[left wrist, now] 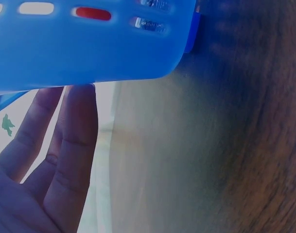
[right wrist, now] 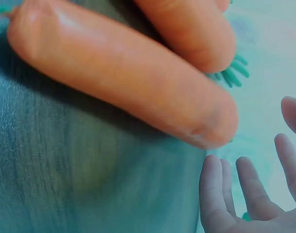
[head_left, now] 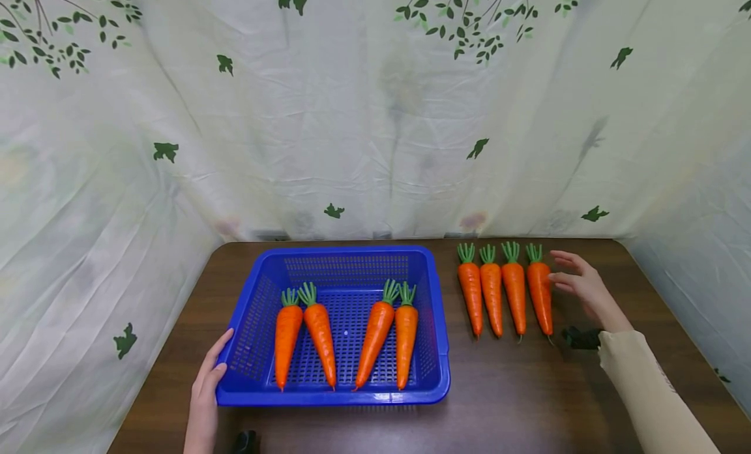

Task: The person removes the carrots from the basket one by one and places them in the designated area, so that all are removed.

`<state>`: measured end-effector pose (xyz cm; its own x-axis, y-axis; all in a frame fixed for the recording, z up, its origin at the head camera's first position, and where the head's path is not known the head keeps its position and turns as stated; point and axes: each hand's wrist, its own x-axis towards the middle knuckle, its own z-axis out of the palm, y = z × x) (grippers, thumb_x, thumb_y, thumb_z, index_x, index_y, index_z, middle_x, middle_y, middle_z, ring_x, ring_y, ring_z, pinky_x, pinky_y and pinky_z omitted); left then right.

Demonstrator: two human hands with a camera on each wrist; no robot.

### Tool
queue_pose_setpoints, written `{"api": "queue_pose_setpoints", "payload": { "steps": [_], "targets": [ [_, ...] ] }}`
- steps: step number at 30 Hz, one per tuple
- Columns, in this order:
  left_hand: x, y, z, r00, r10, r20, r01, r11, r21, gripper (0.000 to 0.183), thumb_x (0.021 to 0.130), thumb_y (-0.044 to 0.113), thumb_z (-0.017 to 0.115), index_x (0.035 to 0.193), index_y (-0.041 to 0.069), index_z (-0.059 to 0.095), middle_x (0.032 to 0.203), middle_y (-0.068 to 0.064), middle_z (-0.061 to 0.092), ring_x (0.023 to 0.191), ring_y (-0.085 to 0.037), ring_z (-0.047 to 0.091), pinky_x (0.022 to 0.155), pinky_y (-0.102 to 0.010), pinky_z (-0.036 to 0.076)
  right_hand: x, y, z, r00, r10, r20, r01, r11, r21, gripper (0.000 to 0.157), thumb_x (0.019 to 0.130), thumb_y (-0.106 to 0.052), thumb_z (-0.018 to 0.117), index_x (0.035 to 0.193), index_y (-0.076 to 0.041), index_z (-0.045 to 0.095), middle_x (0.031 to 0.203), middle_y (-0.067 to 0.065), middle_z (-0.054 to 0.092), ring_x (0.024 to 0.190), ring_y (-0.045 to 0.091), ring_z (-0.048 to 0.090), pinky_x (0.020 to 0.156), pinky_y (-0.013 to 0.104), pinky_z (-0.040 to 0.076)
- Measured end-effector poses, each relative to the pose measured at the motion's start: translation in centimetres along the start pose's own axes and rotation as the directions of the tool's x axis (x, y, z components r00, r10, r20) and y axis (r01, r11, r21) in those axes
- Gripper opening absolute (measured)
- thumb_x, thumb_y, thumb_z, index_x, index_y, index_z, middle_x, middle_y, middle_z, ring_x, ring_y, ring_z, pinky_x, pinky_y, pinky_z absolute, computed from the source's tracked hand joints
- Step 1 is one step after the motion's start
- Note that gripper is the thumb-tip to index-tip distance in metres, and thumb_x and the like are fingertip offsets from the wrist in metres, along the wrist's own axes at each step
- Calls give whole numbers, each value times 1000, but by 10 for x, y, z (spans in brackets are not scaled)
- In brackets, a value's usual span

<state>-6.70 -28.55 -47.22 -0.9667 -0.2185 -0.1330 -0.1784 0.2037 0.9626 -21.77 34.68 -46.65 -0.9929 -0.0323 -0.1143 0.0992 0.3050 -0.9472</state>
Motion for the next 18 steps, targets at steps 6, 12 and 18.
{"api": "queue_pose_setpoints", "payload": {
  "steps": [6,12,18],
  "targets": [
    [0,-1,0,1000,-2,-2,2,1000,-4,48,104,35,25,152,28,28,158,-6,15,138,-33,17,106,-60,12,-7,-11,0,998,-59,11,59,998,39,54,98,-13,54,145,-3,31,144,31,23,95,-4,55,81,21,48],
    [0,-1,0,1000,9,-8,-9,1000,-7,47,104,34,25,151,29,30,157,-4,18,136,-26,20,107,-47,15,-15,-29,11,986,-161,40,152,973,171,40,96,-7,57,133,-17,48,125,0,44,97,0,58,79,21,49],
    [-1,0,1,1000,0,-4,0,1000,-18,47,104,36,26,151,30,29,157,-3,17,137,-29,19,107,-56,13,-19,-47,27,971,-227,71,208,956,208,39,96,-5,56,132,-17,50,122,-6,47,97,3,59,79,21,49]
  ]
}}
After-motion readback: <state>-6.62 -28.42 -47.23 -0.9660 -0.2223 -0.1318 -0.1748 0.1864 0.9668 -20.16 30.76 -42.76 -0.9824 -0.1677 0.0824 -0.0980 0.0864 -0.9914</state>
